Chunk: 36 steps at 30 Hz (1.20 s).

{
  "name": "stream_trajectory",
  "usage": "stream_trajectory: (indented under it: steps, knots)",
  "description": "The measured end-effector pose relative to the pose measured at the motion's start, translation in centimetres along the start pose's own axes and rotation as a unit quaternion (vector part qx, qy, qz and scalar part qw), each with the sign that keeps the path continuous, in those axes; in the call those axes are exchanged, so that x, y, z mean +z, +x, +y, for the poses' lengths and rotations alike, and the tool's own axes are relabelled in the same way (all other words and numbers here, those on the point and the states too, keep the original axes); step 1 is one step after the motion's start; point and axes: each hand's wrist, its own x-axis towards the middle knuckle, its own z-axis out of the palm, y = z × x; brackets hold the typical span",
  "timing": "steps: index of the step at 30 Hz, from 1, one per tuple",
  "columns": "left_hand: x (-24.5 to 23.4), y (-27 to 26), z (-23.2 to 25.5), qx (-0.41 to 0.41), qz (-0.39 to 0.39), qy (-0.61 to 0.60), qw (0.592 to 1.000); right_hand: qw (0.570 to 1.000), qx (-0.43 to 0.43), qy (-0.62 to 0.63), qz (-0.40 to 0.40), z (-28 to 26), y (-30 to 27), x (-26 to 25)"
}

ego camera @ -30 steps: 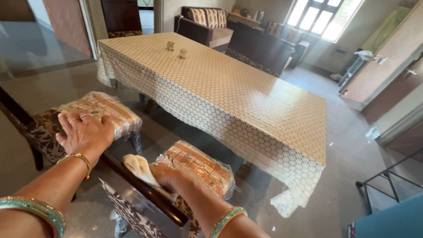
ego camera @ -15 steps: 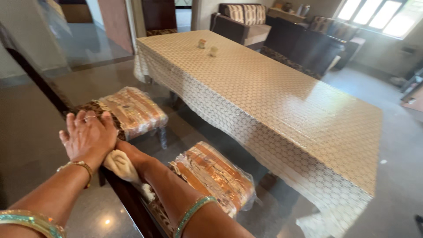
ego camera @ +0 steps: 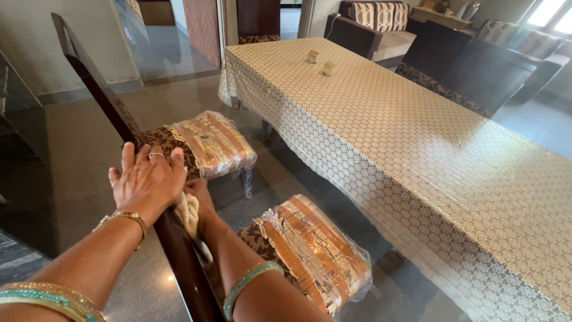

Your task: The person wipes the backrests of dining chairs with a white cloth. The person moves from one chair to the next, cleaning the wooden surfaces around a dining table.

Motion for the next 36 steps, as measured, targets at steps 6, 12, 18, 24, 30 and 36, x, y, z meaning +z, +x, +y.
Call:
stream_trajectory:
  steps: [6, 12, 18, 24, 30, 36]
  knots:
    - [-0.1, 0.2, -0.1, 0.003, 0.006, 0.020, 1.000, 0.974, 0.181, -0.003, 0.140, -5.5, -5.9, -1.5]
    - [0.0, 0.3, -0.2, 0.008, -0.004, 0.055, 0.998, 0.929, 0.304, 0.200, 0.070, -13.3, -10.2, -3.0]
    - [-0.5, 0.0, 0.3, 0.016, 0.000, 0.066, 0.998, 0.966, 0.216, 0.142, -0.004, -14.3, -7.9, -1.8]
    - [-0.5, -0.9, 0.7, 0.074, 0.031, 0.027, 0.996, 0.952, 0.165, 0.250, -0.060, -13.8, -4.4, -1.2]
    - [-1.1, -1.4, 1.4, 0.057, -0.005, 0.046, 0.997, 0.943, 0.092, 0.241, -0.212, -7.6, 0.3, -0.5]
    - [-1.8, -1.8, 1.8, 0.040, -0.047, 0.056, 0.997, 0.904, 0.207, 0.310, -0.210, -3.2, -0.8, -0.6]
